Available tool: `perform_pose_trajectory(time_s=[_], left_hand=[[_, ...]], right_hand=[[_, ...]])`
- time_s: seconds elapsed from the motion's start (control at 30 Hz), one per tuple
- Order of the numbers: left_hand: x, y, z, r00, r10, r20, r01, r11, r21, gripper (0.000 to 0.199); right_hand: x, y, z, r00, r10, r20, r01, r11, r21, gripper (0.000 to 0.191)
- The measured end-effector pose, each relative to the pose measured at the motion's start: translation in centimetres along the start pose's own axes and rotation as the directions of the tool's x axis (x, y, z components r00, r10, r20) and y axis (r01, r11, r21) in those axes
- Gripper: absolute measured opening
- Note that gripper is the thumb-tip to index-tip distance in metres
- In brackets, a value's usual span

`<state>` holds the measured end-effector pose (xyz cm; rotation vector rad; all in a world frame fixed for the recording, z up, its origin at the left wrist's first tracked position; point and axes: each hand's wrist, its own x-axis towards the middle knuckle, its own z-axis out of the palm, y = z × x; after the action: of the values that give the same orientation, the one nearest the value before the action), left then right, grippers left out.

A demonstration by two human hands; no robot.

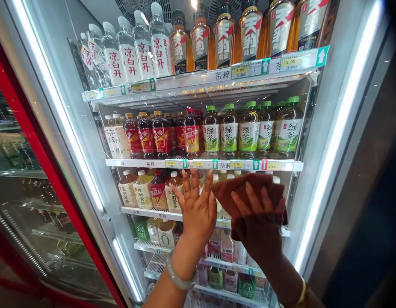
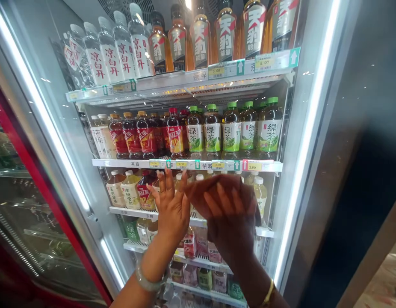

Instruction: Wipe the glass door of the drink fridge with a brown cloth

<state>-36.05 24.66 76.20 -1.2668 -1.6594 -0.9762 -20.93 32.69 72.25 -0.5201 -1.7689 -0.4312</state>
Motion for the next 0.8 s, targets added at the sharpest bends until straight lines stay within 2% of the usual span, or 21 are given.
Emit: perform_pose_trajectory(time_s=[0.1, 0.17, 0.23, 0.3, 0.4, 0.47, 0.53, 0.63, 0.73, 0.8], left_hand=[[-1.2, 0.3, 0.2, 1.000, 0.013, 0.014, -0.013, 0.999, -0.032, 0.067], [-0.9, 1.5, 0.5, 0.999, 0.032, 0.012, -0.032, 0.998, -0.055, 0.067], [0.5, 3.1, 0.7, 0.998, 0.058, -0.003, -0.058, 0.996, -0.070, 0.066], [2.2, 4.6, 0.9, 0.997, 0.070, -0.026, -0.071, 0.995, -0.075, 0.066], [4.1, 5.6, 0.8, 0.998, 0.052, -0.033, -0.054, 0.997, -0.062, 0.067], [4.0, 5.0, 0.6, 0.998, 0.051, -0.023, -0.052, 0.998, -0.042, 0.069], [2.7, 3.6, 0.4, 0.998, 0.057, -0.009, -0.057, 0.998, -0.011, 0.071], [-0.6, 1.1, 0.2, 0.998, 0.065, 0.023, -0.066, 0.997, 0.037, 0.073], [-3.6, -0.8, 0.2, 0.995, 0.091, 0.041, -0.093, 0.995, 0.046, 0.074], [-4.4, -1.3, 0.4, 0.992, 0.109, 0.058, -0.111, 0.993, 0.035, 0.074]], right_hand=[[-3.4, 2.8, -0.9, 0.999, 0.040, -0.017, -0.040, 0.999, -0.021, 0.059], [-3.5, 5.0, -1.9, 0.996, 0.081, -0.030, -0.083, 0.996, -0.042, 0.063], [-1.6, 6.4, -2.9, 0.987, 0.152, -0.057, -0.155, 0.987, -0.051, 0.063], [1.4, 6.7, -3.5, 0.974, 0.193, -0.115, -0.200, 0.978, -0.052, 0.061], [5.6, 5.1, -3.3, 0.967, 0.163, -0.198, -0.179, 0.982, -0.066, 0.062], [6.4, 3.1, -2.3, 0.973, 0.111, -0.201, -0.127, 0.989, -0.069, 0.060], [5.2, 1.2, -1.2, 0.987, 0.060, -0.149, -0.067, 0.997, -0.038, 0.055], [0.3, -0.4, 0.3, 0.997, -0.032, -0.068, 0.032, 0.999, 0.000, 0.053], [-5.0, 0.5, 1.0, 0.989, -0.145, 0.001, 0.145, 0.989, 0.006, 0.063], [-6.8, 1.7, 0.9, 0.985, -0.171, 0.017, 0.171, 0.985, -0.003, 0.069]])
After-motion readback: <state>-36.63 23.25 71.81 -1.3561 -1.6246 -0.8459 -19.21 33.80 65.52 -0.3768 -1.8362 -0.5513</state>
